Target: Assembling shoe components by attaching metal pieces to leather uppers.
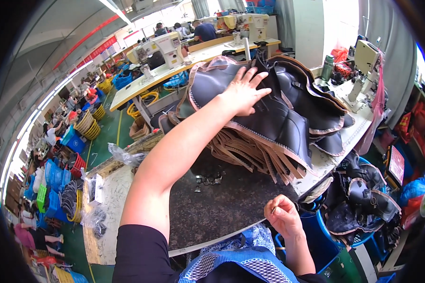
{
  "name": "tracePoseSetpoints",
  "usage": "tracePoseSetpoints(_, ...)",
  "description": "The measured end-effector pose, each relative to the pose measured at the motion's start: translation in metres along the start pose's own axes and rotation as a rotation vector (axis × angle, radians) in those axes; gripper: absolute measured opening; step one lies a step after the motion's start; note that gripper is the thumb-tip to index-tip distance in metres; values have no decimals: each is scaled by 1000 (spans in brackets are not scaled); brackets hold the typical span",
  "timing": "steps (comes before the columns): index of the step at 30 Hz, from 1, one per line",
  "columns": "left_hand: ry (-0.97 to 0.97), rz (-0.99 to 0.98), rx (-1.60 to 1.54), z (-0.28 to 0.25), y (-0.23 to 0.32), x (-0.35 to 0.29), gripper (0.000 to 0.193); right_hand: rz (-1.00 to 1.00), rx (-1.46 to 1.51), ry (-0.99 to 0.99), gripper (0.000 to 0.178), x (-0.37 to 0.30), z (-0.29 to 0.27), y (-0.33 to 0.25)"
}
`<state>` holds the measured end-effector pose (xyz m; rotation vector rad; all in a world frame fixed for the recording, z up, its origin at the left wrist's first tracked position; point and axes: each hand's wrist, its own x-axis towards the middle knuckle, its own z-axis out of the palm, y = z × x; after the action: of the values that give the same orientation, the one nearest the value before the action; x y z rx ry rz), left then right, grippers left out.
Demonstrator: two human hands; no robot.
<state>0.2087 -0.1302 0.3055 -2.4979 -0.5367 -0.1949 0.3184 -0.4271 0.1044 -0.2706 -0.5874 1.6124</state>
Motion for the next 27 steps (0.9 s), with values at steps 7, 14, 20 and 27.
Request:
tracePoseSetpoints(7,279,228,99,2,-1,-15,46,-26,-61,94,15,-30,-7,-6)
tracePoseSetpoints(14,130,40,-130,-75,0,-78,19,54,-331,-212,13,-6,17,-13)
tracePoseSetpoints(20,-192,-578,-948,-145,41,-196,30,-46,-436,-572,12,38,61,-26)
tracePoseSetpoints(27,-93,-1093,-1466,-103,132,-302,47,27,-627,-447,12,81,65,25)
